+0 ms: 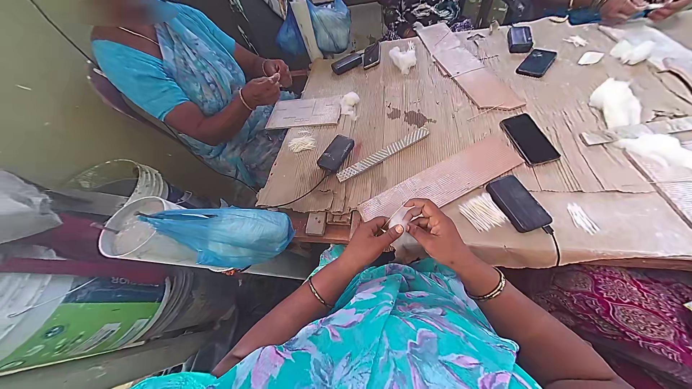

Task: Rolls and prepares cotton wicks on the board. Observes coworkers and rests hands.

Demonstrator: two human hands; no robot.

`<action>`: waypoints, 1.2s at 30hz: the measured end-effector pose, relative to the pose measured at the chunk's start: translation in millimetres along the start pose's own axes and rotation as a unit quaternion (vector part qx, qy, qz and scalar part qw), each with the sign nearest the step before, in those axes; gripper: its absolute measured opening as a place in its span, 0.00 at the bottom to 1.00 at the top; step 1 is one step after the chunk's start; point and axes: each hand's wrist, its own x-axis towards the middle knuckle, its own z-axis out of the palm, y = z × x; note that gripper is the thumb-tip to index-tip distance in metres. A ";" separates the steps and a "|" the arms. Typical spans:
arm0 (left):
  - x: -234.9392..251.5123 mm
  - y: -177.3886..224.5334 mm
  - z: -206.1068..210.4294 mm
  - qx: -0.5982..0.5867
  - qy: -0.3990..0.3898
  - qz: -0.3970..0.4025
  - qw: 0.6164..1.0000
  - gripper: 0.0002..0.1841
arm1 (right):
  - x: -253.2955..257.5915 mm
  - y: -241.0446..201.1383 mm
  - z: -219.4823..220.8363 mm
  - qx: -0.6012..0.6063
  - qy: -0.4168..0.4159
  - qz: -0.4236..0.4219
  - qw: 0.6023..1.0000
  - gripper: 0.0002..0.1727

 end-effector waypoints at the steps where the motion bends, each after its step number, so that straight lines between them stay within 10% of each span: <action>1: -1.0 1.4 1.2 0.004 -0.004 -0.005 1.000 0.11 | 0.2 0.6 0.0 0.003 0.012 0.002 1.000 0.21; 15: -6.5 2.7 10.2 -0.152 0.039 -0.046 0.987 0.07 | -3.6 -1.7 8.8 -0.011 0.076 -0.035 0.996 0.17; 36: -4.3 -3.9 11.4 -0.018 0.124 -0.005 0.992 0.07 | -9.1 2.2 16.2 -0.029 0.108 -0.002 0.994 0.16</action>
